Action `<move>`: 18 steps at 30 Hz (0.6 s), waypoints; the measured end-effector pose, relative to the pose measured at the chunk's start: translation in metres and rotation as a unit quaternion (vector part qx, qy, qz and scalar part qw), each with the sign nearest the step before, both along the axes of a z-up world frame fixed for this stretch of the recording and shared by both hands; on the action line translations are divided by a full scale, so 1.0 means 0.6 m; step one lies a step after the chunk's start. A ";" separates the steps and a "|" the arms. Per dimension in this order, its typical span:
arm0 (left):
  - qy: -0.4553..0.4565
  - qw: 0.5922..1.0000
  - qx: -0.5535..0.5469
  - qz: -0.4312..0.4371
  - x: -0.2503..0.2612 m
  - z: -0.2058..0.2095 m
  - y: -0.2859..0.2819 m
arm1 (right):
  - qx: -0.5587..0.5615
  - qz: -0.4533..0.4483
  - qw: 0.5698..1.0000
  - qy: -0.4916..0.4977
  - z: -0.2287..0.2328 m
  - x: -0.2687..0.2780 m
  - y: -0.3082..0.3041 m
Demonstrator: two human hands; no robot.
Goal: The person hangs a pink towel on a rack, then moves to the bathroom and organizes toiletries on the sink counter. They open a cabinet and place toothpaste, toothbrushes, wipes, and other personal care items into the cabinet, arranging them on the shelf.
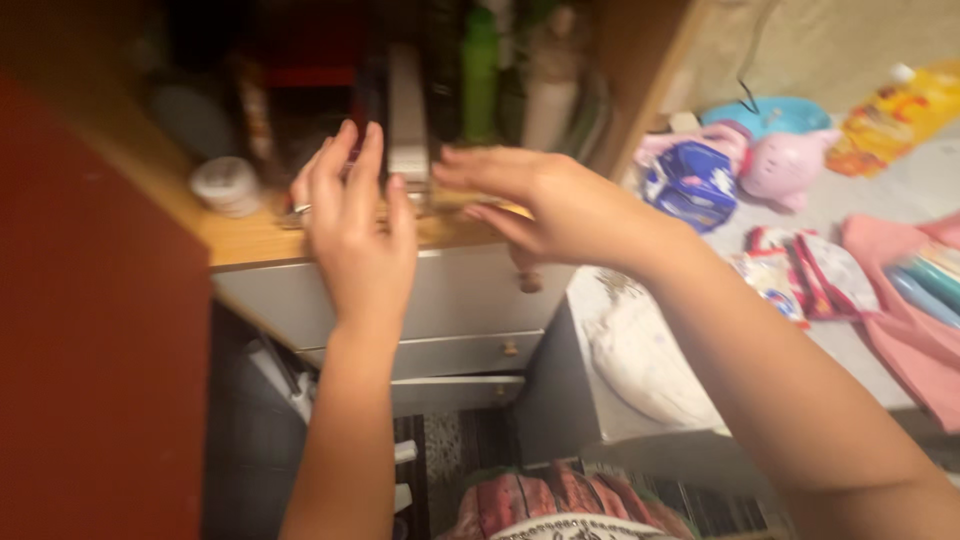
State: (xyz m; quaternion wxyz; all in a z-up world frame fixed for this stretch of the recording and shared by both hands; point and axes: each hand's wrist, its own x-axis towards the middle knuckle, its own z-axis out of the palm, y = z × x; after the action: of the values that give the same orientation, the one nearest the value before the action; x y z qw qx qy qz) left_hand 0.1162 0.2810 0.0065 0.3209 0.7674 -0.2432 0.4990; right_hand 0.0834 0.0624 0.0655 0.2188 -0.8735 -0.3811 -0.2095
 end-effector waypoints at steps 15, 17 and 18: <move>0.149 0.900 -0.060 -0.404 -0.179 -0.070 -0.245 | -0.083 -0.464 0.860 0.196 -0.204 -0.199 -0.309; 0.154 0.898 -0.062 -0.408 -0.181 -0.083 -0.265 | -0.119 -0.503 0.830 0.210 -0.248 -0.209 -0.307; 0.179 0.891 -0.068 -0.411 -0.182 -0.089 -0.273 | -0.137 -0.522 0.814 0.216 -0.260 -0.212 -0.305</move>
State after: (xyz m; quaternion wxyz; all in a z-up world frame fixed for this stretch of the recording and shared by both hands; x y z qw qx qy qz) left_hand 0.0068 0.1173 -0.0468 0.5866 0.6513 -0.4414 0.1920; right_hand -0.0438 -0.1206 -0.0907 0.0317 -0.9850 0.1641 -0.0434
